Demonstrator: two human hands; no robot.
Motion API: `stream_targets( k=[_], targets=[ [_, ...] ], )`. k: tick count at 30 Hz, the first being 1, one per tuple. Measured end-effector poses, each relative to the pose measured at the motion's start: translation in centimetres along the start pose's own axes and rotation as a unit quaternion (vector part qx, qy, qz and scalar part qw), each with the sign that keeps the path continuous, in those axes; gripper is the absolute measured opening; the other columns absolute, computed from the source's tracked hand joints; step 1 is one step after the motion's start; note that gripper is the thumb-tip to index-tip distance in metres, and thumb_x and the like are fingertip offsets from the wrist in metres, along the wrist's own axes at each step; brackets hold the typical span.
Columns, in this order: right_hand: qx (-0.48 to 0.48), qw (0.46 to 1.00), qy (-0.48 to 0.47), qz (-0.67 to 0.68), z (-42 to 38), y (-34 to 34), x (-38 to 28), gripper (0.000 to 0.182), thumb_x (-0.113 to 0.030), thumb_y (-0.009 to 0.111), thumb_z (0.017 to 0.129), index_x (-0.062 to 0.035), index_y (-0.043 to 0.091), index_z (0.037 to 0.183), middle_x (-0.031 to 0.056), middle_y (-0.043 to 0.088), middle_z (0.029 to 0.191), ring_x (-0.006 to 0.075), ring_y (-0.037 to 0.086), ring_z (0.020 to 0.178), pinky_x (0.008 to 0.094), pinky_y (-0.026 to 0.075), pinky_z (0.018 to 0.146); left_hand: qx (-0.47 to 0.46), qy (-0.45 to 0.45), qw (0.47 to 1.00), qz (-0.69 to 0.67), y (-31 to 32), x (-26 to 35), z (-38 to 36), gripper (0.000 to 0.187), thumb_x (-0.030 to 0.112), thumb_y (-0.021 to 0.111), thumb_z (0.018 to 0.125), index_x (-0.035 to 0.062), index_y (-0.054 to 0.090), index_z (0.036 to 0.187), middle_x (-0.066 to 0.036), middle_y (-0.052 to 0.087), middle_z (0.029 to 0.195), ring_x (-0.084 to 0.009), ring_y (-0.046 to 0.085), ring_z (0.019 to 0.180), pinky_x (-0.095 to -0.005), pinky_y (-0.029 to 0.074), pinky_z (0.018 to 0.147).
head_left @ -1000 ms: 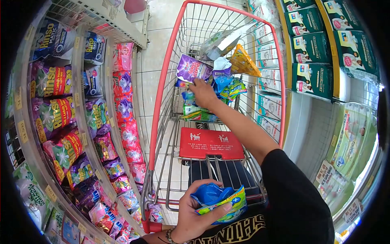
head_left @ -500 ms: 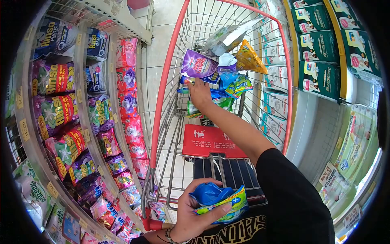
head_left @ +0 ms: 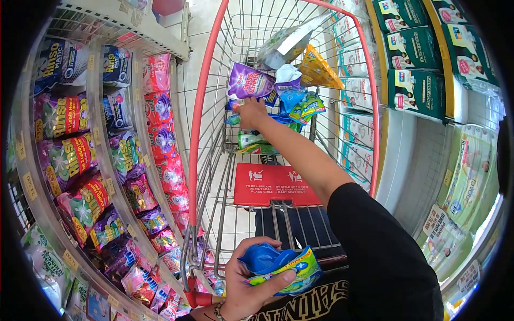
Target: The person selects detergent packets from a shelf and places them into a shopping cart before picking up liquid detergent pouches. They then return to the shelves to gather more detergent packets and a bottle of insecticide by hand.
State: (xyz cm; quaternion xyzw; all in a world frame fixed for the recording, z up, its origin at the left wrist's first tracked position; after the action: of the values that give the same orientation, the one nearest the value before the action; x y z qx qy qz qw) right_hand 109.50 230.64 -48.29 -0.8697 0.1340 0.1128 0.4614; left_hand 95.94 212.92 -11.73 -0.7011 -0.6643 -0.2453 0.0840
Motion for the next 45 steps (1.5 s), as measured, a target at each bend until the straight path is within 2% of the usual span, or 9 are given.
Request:
stream_targets(
  k=[8, 14, 18, 24, 26, 31, 36, 38, 45],
  targets=[
    [-0.077, 0.984, -0.159, 0.006, 0.4, 0.3, 1.3, 0.054, -0.025, 0.078, 0.072, -0.0116, 0.068, 0.123, 0.0198, 0.052, 0.117, 0.0396, 0.055, 0.117, 0.0455, 0.048, 0.095, -0.012, 0.015, 0.999, -0.032, 0.1, 0.3, -0.6, 0.057, 0.001, 0.085, 0.072, 0.0007, 0.053, 0.119, -0.009, 0.066, 0.1, -0.0154, 0.068, 0.093, -0.0301, 0.054, 0.088],
    [0.101, 0.929, -0.356, 0.0, -5.1, -5.0, 0.6, 0.064, -0.022, 0.08, 0.069, -0.0056, 0.062, 0.129, 0.0294, 0.045, 0.133, 0.044, 0.051, 0.123, 0.0465, 0.046, 0.104, -0.106, 0.081, 0.991, 0.005, 1.2, 2.1, -1.9, 0.054, 0.002, 0.083, 0.077, 0.0015, 0.054, 0.122, -0.008, 0.066, 0.104, -0.0135, 0.065, 0.095, -0.0289, 0.054, 0.086],
    [0.056, 0.945, -0.304, 0.109, -11.5, -10.0, -0.2, 0.064, -0.024, 0.078, 0.072, -0.0061, 0.06, 0.131, 0.0282, 0.046, 0.131, 0.0459, 0.051, 0.122, 0.0478, 0.043, 0.104, -0.179, 0.157, 0.971, 0.034, 1.9, 3.1, -3.7, 0.052, 0.001, 0.082, 0.081, -0.0004, 0.053, 0.125, -0.009, 0.063, 0.117, -0.0128, 0.064, 0.106, -0.0277, 0.054, 0.09],
    [0.114, 0.951, -0.223, 0.182, -22.9, -18.6, -1.1, 0.059, -0.021, 0.075, 0.081, -0.0034, 0.055, 0.134, 0.0166, 0.052, 0.128, 0.0287, 0.055, 0.118, 0.0396, 0.046, 0.099, -0.179, 0.245, 0.953, -0.008, -0.1, 2.5, -11.2, 0.049, 0.005, 0.08, 0.084, 0.0001, 0.054, 0.126, -0.008, 0.069, 0.108, -0.0126, 0.066, 0.101, -0.0299, 0.055, 0.089],
    [-0.062, 0.897, -0.051, 0.435, -27.4, -19.4, -1.1, 0.058, -0.014, 0.072, 0.083, -0.0062, 0.052, 0.137, 0.0105, 0.059, 0.12, 0.0228, 0.061, 0.11, 0.0359, 0.049, 0.096, -0.124, 0.283, 0.95, -0.05, -2.8, 0.2, -15.7, 0.048, 0.005, 0.08, 0.084, 0.0001, 0.055, 0.124, -0.009, 0.068, 0.109, -0.0127, 0.066, 0.101, -0.0303, 0.056, 0.088],
    [-0.104, 0.701, -0.089, 0.7, -40.3, -22.3, -6.2, 0.047, -0.012, 0.062, 0.088, -0.0043, 0.052, 0.133, 0.0111, 0.064, 0.118, 0.0219, 0.064, 0.106, 0.0376, 0.052, 0.097, 0.056, 0.31, 0.923, -0.221, -11.8, -11.9, -27.8, 0.046, -0.002, 0.079, 0.08, -0.0006, 0.056, 0.12, -0.011, 0.068, 0.111, -0.0177, 0.068, 0.101, -0.0333, 0.056, 0.09],
    [-0.263, 0.525, -0.236, 0.775, -52.8, -20.6, -16.7, 0.072, -0.047, 0.062, 0.088, -0.0073, 0.045, 0.146, 0.0178, 0.049, 0.147, 0.0364, 0.052, 0.128, 0.0524, 0.047, 0.102, 0.232, 0.314, 0.869, -0.303, -20.8, -32.0, -40.6, 0.043, 0.005, 0.075, 0.085, -0.002, 0.057, 0.123, -0.012, 0.068, 0.112, -0.02, 0.068, 0.1, -0.0354, 0.057, 0.088],
    [-0.26, 0.524, -0.245, 0.773, -56.0, -18.5, -20.4, 0.06, -0.053, 0.059, 0.092, -0.0098, 0.053, 0.134, 0.0194, 0.045, 0.148, 0.0377, 0.052, 0.125, 0.0542, 0.047, 0.101, 0.273, 0.341, 0.806, -0.399, -22.3, -41.1, -45.1, 0.043, 0.006, 0.075, 0.086, -0.0022, 0.058, 0.124, -0.012, 0.069, 0.113, -0.0193, 0.069, 0.1, -0.0346, 0.057, 0.088],
    [-0.69, 0.375, -0.258, 0.563, -81.6, -5.4, -45.1, 0.055, -0.056, 0.056, 0.095, -0.0102, 0.055, 0.125, 0.0203, 0.042, 0.15, 0.0383, 0.051, 0.124, 0.0562, 0.047, 0.1, 0.351, 0.446, 0.526, -0.634, -21.6, -59.8, -54.7, 0.041, 0.008, 0.074, 0.087, -0.0018, 0.059, 0.124, -0.012, 0.071, 0.112, -0.0205, 0.071, 0.098, -0.0352, 0.059, 0.086]
  ],
)
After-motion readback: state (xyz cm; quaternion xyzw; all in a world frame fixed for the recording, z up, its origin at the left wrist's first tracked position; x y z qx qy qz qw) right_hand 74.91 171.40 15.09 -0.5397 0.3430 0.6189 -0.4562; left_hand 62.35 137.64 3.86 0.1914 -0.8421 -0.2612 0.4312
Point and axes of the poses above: each hand's wrist, its own z-axis towards the middle knuckle, its own y-axis out of the palm, x = y × z, the point moved 9 cm from there along z, towards the middle knuckle
